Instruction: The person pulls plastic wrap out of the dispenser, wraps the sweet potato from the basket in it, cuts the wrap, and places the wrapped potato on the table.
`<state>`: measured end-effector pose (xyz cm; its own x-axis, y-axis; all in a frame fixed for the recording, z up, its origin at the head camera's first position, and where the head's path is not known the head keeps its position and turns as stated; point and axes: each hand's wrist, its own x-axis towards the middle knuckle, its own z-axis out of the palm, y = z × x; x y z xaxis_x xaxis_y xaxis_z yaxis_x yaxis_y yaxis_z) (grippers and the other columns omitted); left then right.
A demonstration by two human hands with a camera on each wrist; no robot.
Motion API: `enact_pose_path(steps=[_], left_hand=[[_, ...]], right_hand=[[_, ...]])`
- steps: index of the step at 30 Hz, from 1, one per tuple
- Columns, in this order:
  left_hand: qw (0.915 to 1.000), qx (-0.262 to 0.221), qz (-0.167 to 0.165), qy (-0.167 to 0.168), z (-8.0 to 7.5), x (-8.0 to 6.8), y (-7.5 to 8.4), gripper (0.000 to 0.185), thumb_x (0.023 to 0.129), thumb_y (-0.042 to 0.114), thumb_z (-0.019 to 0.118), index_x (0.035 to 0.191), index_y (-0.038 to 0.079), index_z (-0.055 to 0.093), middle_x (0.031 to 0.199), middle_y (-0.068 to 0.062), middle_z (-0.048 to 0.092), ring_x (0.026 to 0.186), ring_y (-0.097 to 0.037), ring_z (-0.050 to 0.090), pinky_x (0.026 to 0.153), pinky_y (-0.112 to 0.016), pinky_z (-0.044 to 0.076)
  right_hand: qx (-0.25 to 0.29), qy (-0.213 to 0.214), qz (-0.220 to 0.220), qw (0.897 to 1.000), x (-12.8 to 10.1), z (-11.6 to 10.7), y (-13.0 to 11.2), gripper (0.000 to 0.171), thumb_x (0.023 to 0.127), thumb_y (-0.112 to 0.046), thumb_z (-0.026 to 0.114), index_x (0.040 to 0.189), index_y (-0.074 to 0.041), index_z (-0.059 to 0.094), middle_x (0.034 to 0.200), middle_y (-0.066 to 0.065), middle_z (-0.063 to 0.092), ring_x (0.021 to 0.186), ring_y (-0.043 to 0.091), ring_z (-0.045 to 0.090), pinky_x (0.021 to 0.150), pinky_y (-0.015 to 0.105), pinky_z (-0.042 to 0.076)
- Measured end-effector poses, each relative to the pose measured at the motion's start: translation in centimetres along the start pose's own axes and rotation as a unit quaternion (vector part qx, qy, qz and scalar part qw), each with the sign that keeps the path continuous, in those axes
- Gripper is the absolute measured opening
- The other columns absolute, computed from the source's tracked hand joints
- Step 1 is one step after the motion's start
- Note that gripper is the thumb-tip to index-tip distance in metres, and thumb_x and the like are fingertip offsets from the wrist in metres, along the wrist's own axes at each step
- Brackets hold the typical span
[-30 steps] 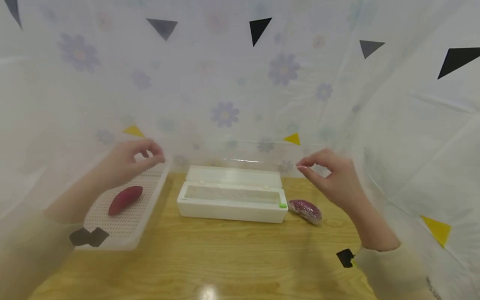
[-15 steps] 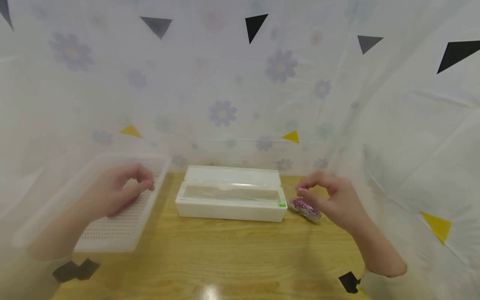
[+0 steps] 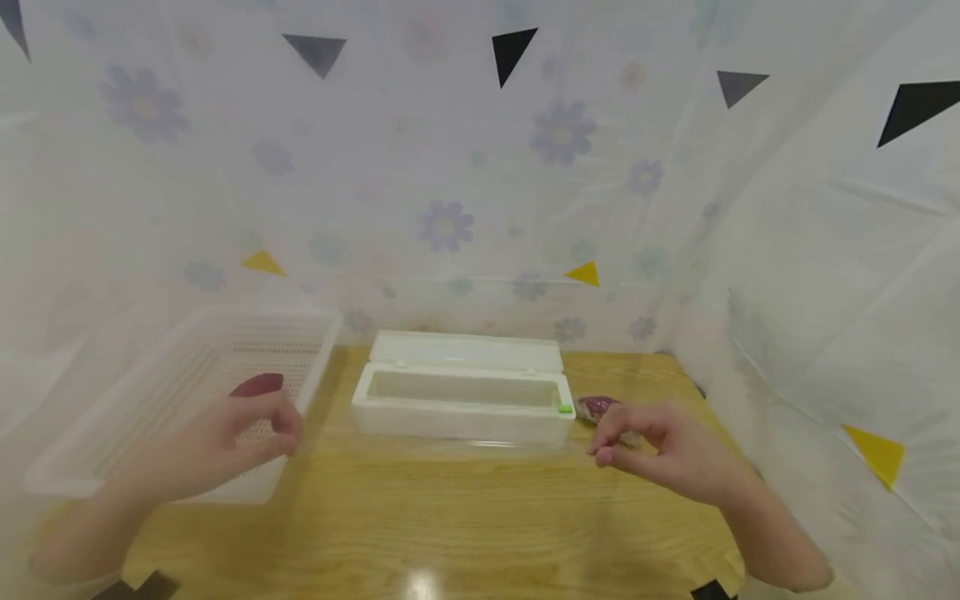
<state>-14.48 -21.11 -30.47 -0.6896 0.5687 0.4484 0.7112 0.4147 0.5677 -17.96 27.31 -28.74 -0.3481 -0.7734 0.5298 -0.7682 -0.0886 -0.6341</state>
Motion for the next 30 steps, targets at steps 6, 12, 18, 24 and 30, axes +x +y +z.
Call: enact_pose_path(steps=[6, 12, 18, 24, 30], left_hand=[[0.9988, -0.013, 0.034, -0.034, 1.2, -1.1, -0.3, 0.019, 0.090, 0.010, 0.063, 0.094, 0.027, 0.057, 0.080, 0.015, 0.059, 0.077, -0.002, 0.054, 0.070, -0.023, 0.045], [0.9976, -0.006, 0.042, -0.054, 2.4, -2.0, -0.7, 0.016, 0.090, 0.012, 0.063, 0.092, 0.027, 0.057, 0.079, 0.017, 0.060, 0.076, 0.001, 0.054, 0.071, -0.023, 0.046], [0.9965, -0.010, 0.031, -0.077, 4.2, -3.2, -1.5, 0.010, 0.092, 0.015, 0.062, 0.090, 0.025, 0.057, 0.079, 0.017, 0.059, 0.076, 0.003, 0.051, 0.069, -0.022, 0.045], [0.9966, -0.007, 0.009, -0.081, 5.8, -4.1, -2.2, 0.010, 0.092, 0.015, 0.061, 0.089, 0.024, 0.057, 0.079, 0.019, 0.056, 0.076, 0.005, 0.049, 0.066, -0.019, 0.044], [0.9955, -0.012, -0.023, -0.091, 6.8, -4.6, -3.3, 0.010, 0.091, 0.014, 0.063, 0.087, 0.022, 0.058, 0.077, 0.019, 0.056, 0.073, 0.005, 0.048, 0.059, -0.017, 0.044]], right_hand=[[0.012, -0.037, 0.026, 0.999, -1.1, 0.8, 0.9, 0.048, 0.074, 0.029, 0.053, 0.104, -0.006, 0.064, 0.088, 0.006, 0.062, 0.078, 0.014, 0.055, 0.070, 0.029, 0.046], [0.013, -0.064, 0.067, 0.996, -2.4, 1.6, 2.0, 0.044, 0.078, 0.024, 0.056, 0.104, -0.010, 0.065, 0.087, 0.005, 0.064, 0.078, 0.014, 0.058, 0.069, 0.029, 0.048], [0.030, -0.094, 0.117, 0.988, -3.4, 2.4, 2.9, 0.037, 0.085, 0.017, 0.054, 0.104, -0.012, 0.065, 0.089, 0.005, 0.065, 0.079, 0.013, 0.060, 0.069, 0.028, 0.050], [0.046, -0.101, 0.168, 0.979, -4.1, 3.3, 3.6, 0.029, 0.089, 0.010, 0.054, 0.103, -0.012, 0.066, 0.091, 0.007, 0.067, 0.080, 0.014, 0.061, 0.072, 0.029, 0.053], [0.035, -0.114, 0.184, 0.976, -5.1, 4.2, 5.4, 0.024, 0.091, 0.004, 0.056, 0.103, -0.014, 0.066, 0.092, 0.007, 0.068, 0.082, 0.011, 0.063, 0.070, 0.027, 0.054]])
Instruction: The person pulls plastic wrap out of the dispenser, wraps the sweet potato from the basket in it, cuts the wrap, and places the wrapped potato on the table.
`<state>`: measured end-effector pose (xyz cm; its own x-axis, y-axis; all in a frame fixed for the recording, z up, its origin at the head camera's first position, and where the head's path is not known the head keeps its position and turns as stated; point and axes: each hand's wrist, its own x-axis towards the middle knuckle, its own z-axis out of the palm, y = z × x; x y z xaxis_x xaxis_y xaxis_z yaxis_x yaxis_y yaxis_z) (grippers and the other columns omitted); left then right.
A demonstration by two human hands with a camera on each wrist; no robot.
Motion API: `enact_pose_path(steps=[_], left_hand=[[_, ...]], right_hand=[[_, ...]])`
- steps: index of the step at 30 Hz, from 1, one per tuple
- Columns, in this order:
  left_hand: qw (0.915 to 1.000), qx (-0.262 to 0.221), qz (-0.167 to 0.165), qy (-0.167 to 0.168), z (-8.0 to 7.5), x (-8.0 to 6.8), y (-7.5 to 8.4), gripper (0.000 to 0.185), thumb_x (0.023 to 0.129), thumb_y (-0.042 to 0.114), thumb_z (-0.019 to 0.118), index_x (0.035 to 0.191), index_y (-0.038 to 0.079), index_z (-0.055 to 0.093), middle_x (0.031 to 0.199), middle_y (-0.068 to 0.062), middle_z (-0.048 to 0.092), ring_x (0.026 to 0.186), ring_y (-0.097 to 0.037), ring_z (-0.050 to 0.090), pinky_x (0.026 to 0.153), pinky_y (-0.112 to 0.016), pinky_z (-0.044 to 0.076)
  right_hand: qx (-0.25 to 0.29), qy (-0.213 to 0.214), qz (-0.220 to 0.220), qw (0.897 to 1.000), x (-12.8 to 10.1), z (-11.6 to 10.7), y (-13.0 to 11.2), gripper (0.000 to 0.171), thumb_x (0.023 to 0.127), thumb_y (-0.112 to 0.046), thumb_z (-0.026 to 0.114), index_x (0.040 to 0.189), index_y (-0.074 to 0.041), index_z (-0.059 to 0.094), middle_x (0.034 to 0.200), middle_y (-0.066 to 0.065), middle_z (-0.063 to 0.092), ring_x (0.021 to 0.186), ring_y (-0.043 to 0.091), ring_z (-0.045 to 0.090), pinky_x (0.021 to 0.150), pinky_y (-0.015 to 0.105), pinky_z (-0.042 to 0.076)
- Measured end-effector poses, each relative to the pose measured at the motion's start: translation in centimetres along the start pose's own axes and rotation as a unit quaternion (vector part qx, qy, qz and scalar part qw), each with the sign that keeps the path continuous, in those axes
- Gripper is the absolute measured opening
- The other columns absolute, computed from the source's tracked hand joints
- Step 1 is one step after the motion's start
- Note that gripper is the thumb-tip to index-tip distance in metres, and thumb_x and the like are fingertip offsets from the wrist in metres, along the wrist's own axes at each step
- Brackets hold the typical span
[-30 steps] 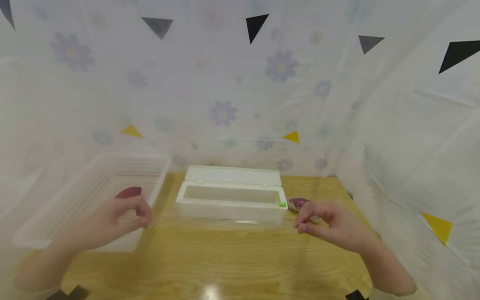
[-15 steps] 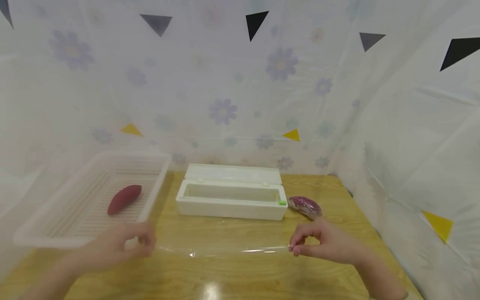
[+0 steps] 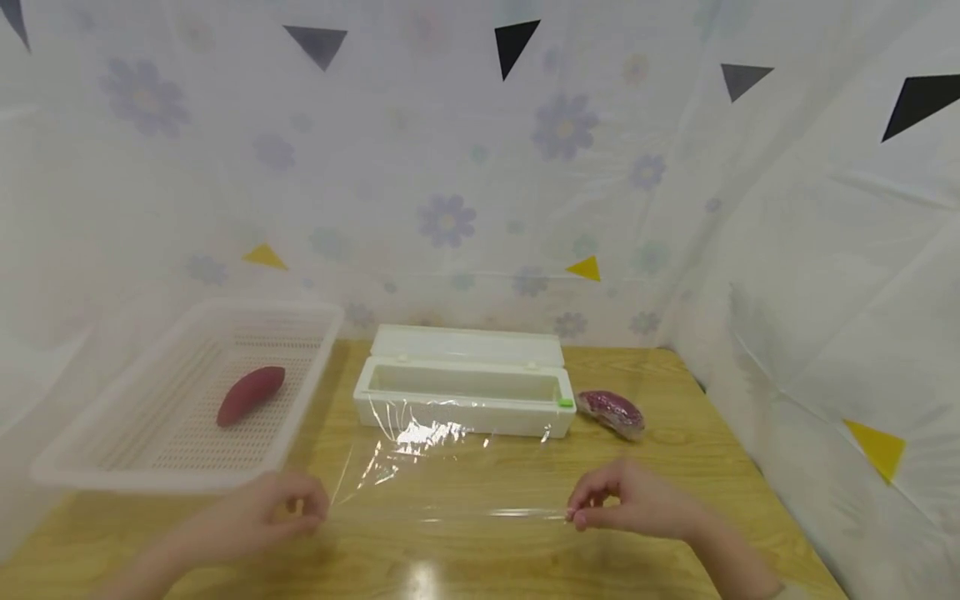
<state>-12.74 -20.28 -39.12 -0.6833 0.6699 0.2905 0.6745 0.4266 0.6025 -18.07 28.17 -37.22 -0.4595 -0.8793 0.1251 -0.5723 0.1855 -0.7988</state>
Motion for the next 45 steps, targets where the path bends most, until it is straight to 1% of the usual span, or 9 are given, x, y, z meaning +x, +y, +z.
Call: enact_pose_path(steps=[7, 12, 19, 27, 31, 36, 39, 42, 45], left_hand=[[0.9957, -0.058, -0.049, -0.053, 0.9, 0.2, -1.8, 0.005, 0.091, 0.013, 0.061, 0.088, 0.017, 0.060, 0.078, 0.010, 0.063, 0.071, 0.005, 0.052, 0.056, -0.018, 0.046], [0.9909, -0.076, -0.072, -0.084, 1.4, 0.4, -2.7, 0.005, 0.091, 0.013, 0.060, 0.088, 0.017, 0.060, 0.079, 0.009, 0.063, 0.071, 0.004, 0.053, 0.058, -0.019, 0.047], [0.9912, -0.044, -0.065, -0.106, 1.8, 1.1, -3.0, 0.007, 0.091, 0.007, 0.059, 0.090, 0.013, 0.062, 0.077, 0.010, 0.063, 0.070, 0.005, 0.054, 0.061, -0.018, 0.048], [0.9858, 0.005, -0.097, -0.137, 1.8, 1.6, -2.4, 0.004, 0.089, 0.014, 0.063, 0.092, 0.016, 0.065, 0.075, 0.016, 0.060, 0.068, 0.006, 0.051, 0.063, -0.018, 0.046], [0.9848, 0.038, -0.096, -0.140, 1.5, 1.8, -1.8, 0.004, 0.088, 0.020, 0.064, 0.091, 0.017, 0.066, 0.078, 0.018, 0.059, 0.072, 0.004, 0.052, 0.067, -0.020, 0.048], [0.9820, 0.067, -0.108, -0.140, 0.4, 2.3, -0.5, 0.010, 0.087, 0.024, 0.066, 0.095, 0.019, 0.067, 0.091, 0.016, 0.063, 0.088, -0.003, 0.058, 0.079, -0.029, 0.051], [0.9832, 0.076, -0.104, -0.129, -0.8, 2.9, 0.5, 0.013, 0.089, 0.027, 0.064, 0.099, 0.020, 0.067, 0.096, 0.016, 0.063, 0.092, -0.004, 0.058, 0.082, -0.030, 0.051], [0.9866, 0.098, -0.084, -0.100, -2.5, 3.5, 1.4, 0.014, 0.091, 0.029, 0.062, 0.102, 0.021, 0.065, 0.097, 0.017, 0.062, 0.091, -0.003, 0.057, 0.081, -0.029, 0.050], [0.9888, 0.126, -0.065, -0.047, -4.5, 4.2, 2.1, 0.014, 0.092, 0.025, 0.062, 0.103, 0.019, 0.065, 0.098, 0.015, 0.063, 0.089, -0.004, 0.057, 0.079, -0.028, 0.050]], right_hand=[[0.018, -0.023, 0.046, 0.998, 0.6, 1.2, 1.9, 0.014, 0.093, -0.005, 0.056, 0.100, -0.009, 0.068, 0.090, 0.007, 0.070, 0.080, 0.005, 0.063, 0.069, 0.026, 0.053], [0.014, -0.037, 0.077, 0.996, 1.1, 1.8, 2.6, 0.013, 0.094, -0.013, 0.058, 0.099, -0.014, 0.070, 0.089, 0.000, 0.071, 0.079, -0.001, 0.059, 0.068, 0.025, 0.052], [0.019, -0.047, 0.103, 0.993, 1.5, 2.6, 4.2, 0.013, 0.093, -0.016, 0.059, 0.097, -0.013, 0.071, 0.087, -0.003, 0.071, 0.075, -0.004, 0.057, 0.064, 0.023, 0.051], [0.050, -0.059, 0.100, 0.992, 1.5, 3.9, 4.7, 0.011, 0.091, -0.015, 0.061, 0.096, -0.010, 0.070, 0.089, -0.003, 0.071, 0.075, -0.002, 0.060, 0.063, 0.023, 0.052], [0.038, -0.054, 0.089, 0.994, 1.6, 4.4, 4.5, 0.010, 0.091, -0.016, 0.061, 0.096, -0.012, 0.069, 0.090, -0.003, 0.071, 0.076, -0.001, 0.061, 0.064, 0.023, 0.053], [0.015, -0.055, 0.076, 0.995, 1.5, 4.6, 4.5, 0.009, 0.091, -0.014, 0.061, 0.096, -0.015, 0.069, 0.091, -0.007, 0.069, 0.079, -0.001, 0.061, 0.068, 0.024, 0.053], [-0.025, -0.056, 0.043, 0.997, 1.4, 4.7, 4.4, 0.010, 0.090, -0.012, 0.062, 0.096, -0.016, 0.068, 0.091, -0.009, 0.067, 0.082, -0.002, 0.060, 0.071, 0.023, 0.052], [-0.068, -0.057, 0.009, 0.996, 1.3, 4.9, 4.4, 0.010, 0.090, -0.011, 0.062, 0.096, -0.018, 0.068, 0.092, -0.010, 0.066, 0.084, -0.003, 0.060, 0.073, 0.021, 0.052], [-0.095, -0.058, -0.011, 0.994, 1.2, 5.1, 4.3, 0.010, 0.090, -0.012, 0.062, 0.095, -0.019, 0.067, 0.092, -0.011, 0.065, 0.086, -0.003, 0.059, 0.074, 0.021, 0.051]])
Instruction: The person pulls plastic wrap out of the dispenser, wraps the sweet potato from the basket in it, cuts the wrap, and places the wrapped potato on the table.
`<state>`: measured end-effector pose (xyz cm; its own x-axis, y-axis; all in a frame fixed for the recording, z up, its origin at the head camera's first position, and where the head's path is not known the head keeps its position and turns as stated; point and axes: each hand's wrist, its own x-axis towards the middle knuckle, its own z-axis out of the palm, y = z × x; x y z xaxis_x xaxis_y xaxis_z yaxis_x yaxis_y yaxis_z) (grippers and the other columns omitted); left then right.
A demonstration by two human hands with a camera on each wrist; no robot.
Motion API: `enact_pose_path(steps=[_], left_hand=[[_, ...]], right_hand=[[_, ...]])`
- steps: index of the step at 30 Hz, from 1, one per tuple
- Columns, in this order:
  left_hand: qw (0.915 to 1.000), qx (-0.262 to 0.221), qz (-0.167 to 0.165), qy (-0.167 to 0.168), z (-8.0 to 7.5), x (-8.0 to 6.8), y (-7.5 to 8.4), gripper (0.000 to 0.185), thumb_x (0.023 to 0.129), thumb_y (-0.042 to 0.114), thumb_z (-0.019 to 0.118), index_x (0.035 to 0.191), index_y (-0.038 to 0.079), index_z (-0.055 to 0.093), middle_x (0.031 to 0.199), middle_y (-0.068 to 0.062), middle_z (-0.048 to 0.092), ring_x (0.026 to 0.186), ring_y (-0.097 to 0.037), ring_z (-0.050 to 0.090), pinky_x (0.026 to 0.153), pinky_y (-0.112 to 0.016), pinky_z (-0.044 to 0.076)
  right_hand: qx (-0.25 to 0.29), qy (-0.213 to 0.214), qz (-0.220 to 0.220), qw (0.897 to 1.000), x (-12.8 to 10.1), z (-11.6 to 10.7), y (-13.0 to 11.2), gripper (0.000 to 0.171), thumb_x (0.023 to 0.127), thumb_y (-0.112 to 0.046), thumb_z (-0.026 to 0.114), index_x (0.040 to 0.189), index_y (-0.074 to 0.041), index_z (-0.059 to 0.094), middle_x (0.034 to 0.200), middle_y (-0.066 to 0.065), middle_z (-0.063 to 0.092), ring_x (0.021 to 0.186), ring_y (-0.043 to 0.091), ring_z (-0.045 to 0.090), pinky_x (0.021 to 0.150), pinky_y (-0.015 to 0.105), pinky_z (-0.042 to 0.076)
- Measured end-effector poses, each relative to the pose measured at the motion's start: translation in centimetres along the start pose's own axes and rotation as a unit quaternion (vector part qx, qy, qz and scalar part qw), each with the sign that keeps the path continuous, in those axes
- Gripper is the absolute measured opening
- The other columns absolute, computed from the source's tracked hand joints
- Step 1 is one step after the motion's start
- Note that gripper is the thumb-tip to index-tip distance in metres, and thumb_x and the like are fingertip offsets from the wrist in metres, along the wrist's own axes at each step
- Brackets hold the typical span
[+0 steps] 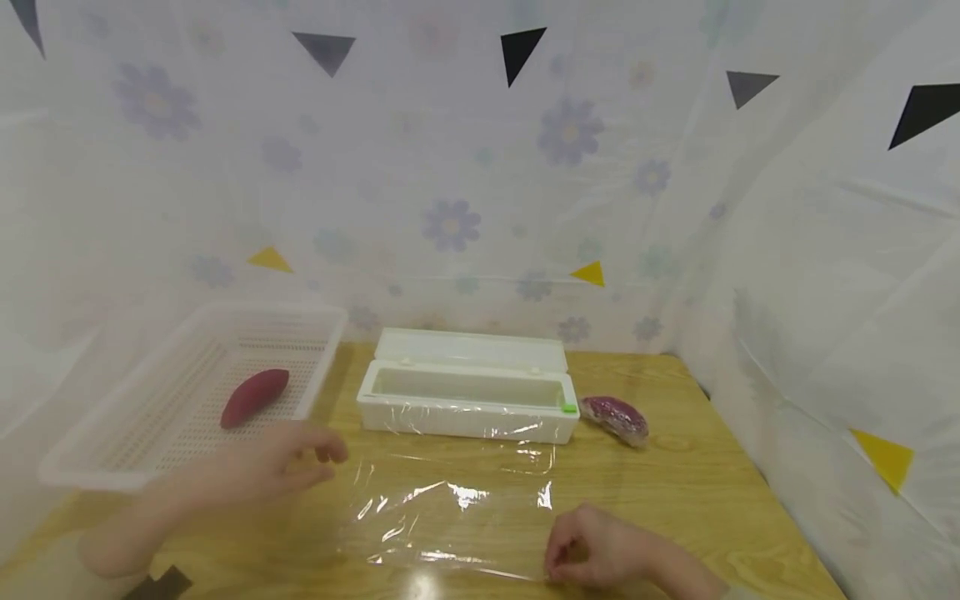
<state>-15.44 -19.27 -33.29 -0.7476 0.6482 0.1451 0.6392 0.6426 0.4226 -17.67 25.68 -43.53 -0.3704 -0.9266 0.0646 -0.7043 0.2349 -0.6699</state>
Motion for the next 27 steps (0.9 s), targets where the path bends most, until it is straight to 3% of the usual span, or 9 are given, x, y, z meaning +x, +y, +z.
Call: enact_pose_path(steps=[3, 6, 13, 19, 27], left_hand=[[0.9984, 0.028, -0.016, 0.046, -2.5, 0.5, -0.1, 0.015, 0.091, 0.021, 0.063, 0.105, 0.015, 0.065, 0.099, 0.010, 0.066, 0.088, -0.007, 0.058, 0.077, -0.029, 0.050], [0.9943, 0.057, -0.059, 0.068, -4.9, 0.9, -0.7, 0.021, 0.090, 0.022, 0.064, 0.110, 0.014, 0.063, 0.103, 0.006, 0.065, 0.091, -0.011, 0.059, 0.077, -0.032, 0.050], [0.9889, 0.049, -0.098, 0.100, -8.0, 1.6, -6.1, 0.037, 0.089, 0.027, 0.066, 0.121, 0.010, 0.057, 0.117, -0.007, 0.062, 0.104, -0.027, 0.058, 0.085, -0.046, 0.048], [0.9876, 0.033, -0.129, 0.083, -9.3, 1.7, -9.9, 0.051, 0.089, 0.031, 0.065, 0.131, 0.006, 0.049, 0.128, -0.016, 0.055, 0.112, -0.034, 0.054, 0.090, -0.052, 0.045], [0.9877, 0.002, -0.152, 0.039, -9.3, 1.6, -13.5, 0.061, 0.085, 0.032, 0.070, 0.134, 0.005, 0.046, 0.132, -0.020, 0.050, 0.115, -0.041, 0.050, 0.091, -0.054, 0.044]], right_hand=[[-0.012, -0.003, -0.005, 1.000, 0.0, 0.1, 0.0, 0.010, 0.090, -0.012, 0.063, 0.095, -0.019, 0.068, 0.092, -0.012, 0.065, 0.086, -0.004, 0.059, 0.075, 0.020, 0.051], [-0.024, -0.002, -0.017, 1.000, 0.0, 0.3, 0.1, 0.010, 0.088, -0.011, 0.064, 0.094, -0.018, 0.068, 0.091, -0.012, 0.065, 0.085, -0.004, 0.058, 0.074, 0.019, 0.050], [-0.053, 0.022, -0.041, 0.997, -0.2, 0.8, 0.3, 0.013, 0.087, -0.010, 0.066, 0.094, -0.020, 0.067, 0.090, -0.011, 0.063, 0.084, -0.005, 0.057, 0.072, 0.016, 0.049], [-0.078, 0.027, -0.057, 0.995, -0.2, 1.0, 0.6, 0.011, 0.088, -0.013, 0.065, 0.094, -0.022, 0.066, 0.090, -0.011, 0.063, 0.084, -0.006, 0.055, 0.072, 0.013, 0.047], [-0.102, 0.030, -0.072, 0.992, 0.1, 1.3, 1.0, 0.013, 0.086, -0.013, 0.067, 0.092, -0.025, 0.064, 0.089, -0.013, 0.062, 0.083, -0.007, 0.054, 0.073, 0.009, 0.045]])
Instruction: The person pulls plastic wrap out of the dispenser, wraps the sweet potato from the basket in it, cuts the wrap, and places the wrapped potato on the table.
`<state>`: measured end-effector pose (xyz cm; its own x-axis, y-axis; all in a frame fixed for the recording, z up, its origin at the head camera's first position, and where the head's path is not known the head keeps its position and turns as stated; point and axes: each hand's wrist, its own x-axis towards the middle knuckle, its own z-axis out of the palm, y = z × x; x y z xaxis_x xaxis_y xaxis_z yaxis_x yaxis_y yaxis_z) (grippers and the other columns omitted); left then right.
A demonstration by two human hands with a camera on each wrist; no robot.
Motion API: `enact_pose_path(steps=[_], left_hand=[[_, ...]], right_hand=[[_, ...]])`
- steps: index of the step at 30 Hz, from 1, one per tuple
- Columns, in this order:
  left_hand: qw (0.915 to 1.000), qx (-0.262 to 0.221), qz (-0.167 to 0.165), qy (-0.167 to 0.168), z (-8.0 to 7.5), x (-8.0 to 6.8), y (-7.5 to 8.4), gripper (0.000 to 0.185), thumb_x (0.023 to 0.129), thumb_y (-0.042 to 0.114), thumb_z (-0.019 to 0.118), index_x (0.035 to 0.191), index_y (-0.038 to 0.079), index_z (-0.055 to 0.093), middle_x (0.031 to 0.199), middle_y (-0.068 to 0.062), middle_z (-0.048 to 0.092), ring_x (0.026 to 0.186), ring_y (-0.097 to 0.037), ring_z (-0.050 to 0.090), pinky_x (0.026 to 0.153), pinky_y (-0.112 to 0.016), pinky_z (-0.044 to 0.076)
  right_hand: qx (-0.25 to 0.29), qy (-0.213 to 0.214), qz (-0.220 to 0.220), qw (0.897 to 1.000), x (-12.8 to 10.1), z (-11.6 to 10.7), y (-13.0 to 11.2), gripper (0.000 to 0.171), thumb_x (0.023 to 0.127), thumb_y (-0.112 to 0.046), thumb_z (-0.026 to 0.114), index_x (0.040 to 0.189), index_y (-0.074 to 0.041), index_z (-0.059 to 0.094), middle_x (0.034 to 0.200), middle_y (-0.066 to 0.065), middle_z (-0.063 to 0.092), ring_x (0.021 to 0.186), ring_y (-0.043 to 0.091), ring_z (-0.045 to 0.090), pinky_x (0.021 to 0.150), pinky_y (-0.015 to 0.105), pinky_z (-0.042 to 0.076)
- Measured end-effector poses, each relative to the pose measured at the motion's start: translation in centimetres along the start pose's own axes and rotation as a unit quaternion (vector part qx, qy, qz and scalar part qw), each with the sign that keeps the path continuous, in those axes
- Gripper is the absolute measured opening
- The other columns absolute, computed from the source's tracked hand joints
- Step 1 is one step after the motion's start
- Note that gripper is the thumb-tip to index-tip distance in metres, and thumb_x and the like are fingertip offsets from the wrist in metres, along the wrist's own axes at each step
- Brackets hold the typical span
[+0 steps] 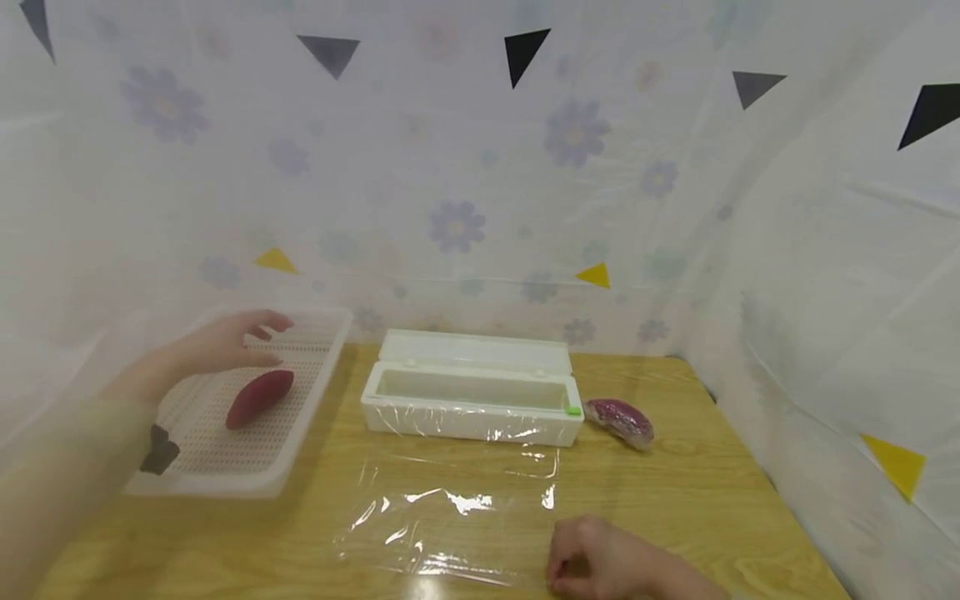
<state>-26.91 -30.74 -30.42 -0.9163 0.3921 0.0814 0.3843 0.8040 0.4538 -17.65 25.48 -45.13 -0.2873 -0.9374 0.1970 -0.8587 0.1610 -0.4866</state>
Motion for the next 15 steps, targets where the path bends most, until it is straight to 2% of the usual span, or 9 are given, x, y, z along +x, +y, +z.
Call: enact_pose_path(steps=[4, 8, 11, 15], left_hand=[[0.9993, -0.001, -0.022, -0.032, 0.3, 0.4, -2.2, 0.062, 0.083, 0.031, 0.072, 0.133, 0.005, 0.046, 0.129, -0.022, 0.050, 0.115, -0.046, 0.049, 0.089, -0.053, 0.045], [0.9985, 0.007, -0.018, -0.051, 0.8, 0.4, -4.0, 0.059, 0.081, 0.027, 0.074, 0.128, 0.002, 0.048, 0.122, -0.027, 0.052, 0.108, -0.049, 0.051, 0.084, -0.052, 0.047], [0.9977, 0.015, -0.018, -0.064, 1.3, 0.3, -4.8, 0.059, 0.079, 0.023, 0.075, 0.126, -0.001, 0.049, 0.119, -0.029, 0.052, 0.102, -0.048, 0.053, 0.081, -0.051, 0.049], [0.9956, 0.006, -0.036, -0.087, 2.2, 0.5, -5.5, 0.060, 0.077, 0.018, 0.076, 0.127, -0.001, 0.049, 0.120, -0.029, 0.051, 0.105, -0.049, 0.052, 0.085, -0.053, 0.047]], right_hand=[[0.006, -0.002, -0.002, 1.000, 0.2, -0.1, -0.1, 0.011, 0.087, -0.014, 0.066, 0.093, -0.024, 0.064, 0.090, -0.012, 0.063, 0.084, -0.007, 0.054, 0.073, 0.010, 0.045], [0.003, -0.001, -0.011, 1.000, 0.3, 0.0, -0.1, 0.010, 0.089, -0.015, 0.065, 0.094, -0.023, 0.065, 0.090, -0.012, 0.063, 0.084, -0.007, 0.054, 0.073, 0.010, 0.044], [-0.003, -0.005, -0.004, 1.000, 0.4, 0.1, -0.1, 0.009, 0.089, -0.016, 0.065, 0.093, -0.024, 0.065, 0.089, -0.012, 0.063, 0.084, -0.007, 0.054, 0.073, 0.009, 0.044], [-0.003, -0.011, 0.010, 1.000, 0.3, 0.2, 0.0, 0.008, 0.090, -0.017, 0.064, 0.092, -0.025, 0.064, 0.088, -0.013, 0.063, 0.083, -0.008, 0.053, 0.073, 0.008, 0.043]])
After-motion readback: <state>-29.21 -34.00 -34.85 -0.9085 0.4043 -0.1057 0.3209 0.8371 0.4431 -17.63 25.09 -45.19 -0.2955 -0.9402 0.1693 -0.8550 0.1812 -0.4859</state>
